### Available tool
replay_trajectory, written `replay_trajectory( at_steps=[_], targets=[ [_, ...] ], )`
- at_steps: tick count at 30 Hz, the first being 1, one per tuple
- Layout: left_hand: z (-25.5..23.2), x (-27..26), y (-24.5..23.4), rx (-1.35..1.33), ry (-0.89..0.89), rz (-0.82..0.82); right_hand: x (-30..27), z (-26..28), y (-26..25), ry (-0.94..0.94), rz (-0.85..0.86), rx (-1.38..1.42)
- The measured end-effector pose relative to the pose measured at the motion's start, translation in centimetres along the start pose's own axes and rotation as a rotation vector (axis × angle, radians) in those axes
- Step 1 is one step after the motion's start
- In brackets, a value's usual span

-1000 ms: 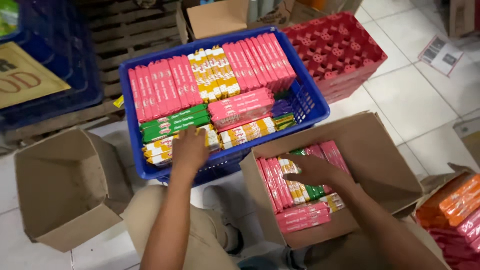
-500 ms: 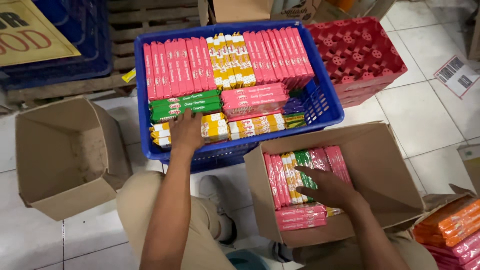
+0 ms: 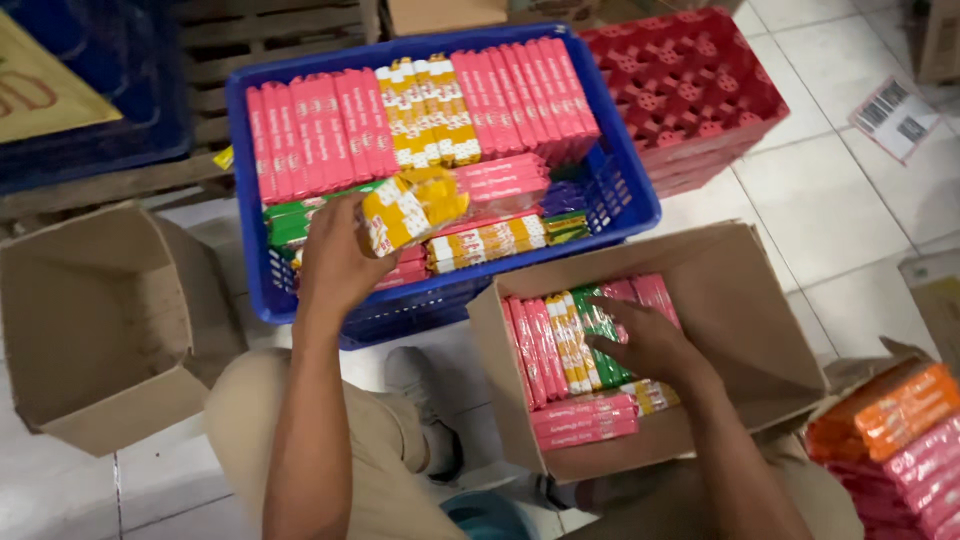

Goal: The person transfers packs of Tango chewing gum from a blue crate into a cardboard box. They pick up packs of various colors and place them into the box, arranging them in rows.

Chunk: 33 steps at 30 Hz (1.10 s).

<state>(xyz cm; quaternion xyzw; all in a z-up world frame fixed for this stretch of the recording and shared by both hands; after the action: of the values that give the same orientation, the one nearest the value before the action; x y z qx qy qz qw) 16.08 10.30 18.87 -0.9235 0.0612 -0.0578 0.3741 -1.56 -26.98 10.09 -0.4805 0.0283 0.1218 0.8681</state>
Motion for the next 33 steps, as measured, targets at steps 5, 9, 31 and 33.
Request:
replay_trajectory(
  at_steps=[5, 9, 31, 33],
  targets=[
    [-3.9, -1.9, 0.8, -0.445, -0.024, -0.034, 0.8, 4.8, -3.4, -0.101, -0.159, 0.025],
    [-4.7, -3.9, 8.0, -0.928, -0.013, 0.134, 0.7, 5.3, -3.3, -0.179, -0.338, 0.454],
    [-5.3, -7.3, 18.4, 0.258, 0.484, 0.288, -3.3, -10.0, -1.7, 0.617, -0.402, 0.319],
    [-4.9, -7.0, 18.6, 0.436, 0.348, 0.346, -2.6, -10.8, 0.6, 0.706, -0.171, 0.188]
  ],
)
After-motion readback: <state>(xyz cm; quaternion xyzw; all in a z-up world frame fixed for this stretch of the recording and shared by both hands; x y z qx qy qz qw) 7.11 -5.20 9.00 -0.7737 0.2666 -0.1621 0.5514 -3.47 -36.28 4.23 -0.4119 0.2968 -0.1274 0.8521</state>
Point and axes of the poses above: each hand's wrist, its own x-axis towards the middle knuckle, its own y-axis out of the palm, z = x × y, the point moved 6 cm from there along x, towards the middle knuckle, and after that the axes turned 11 degrees about -y, right-handed, at the moved point
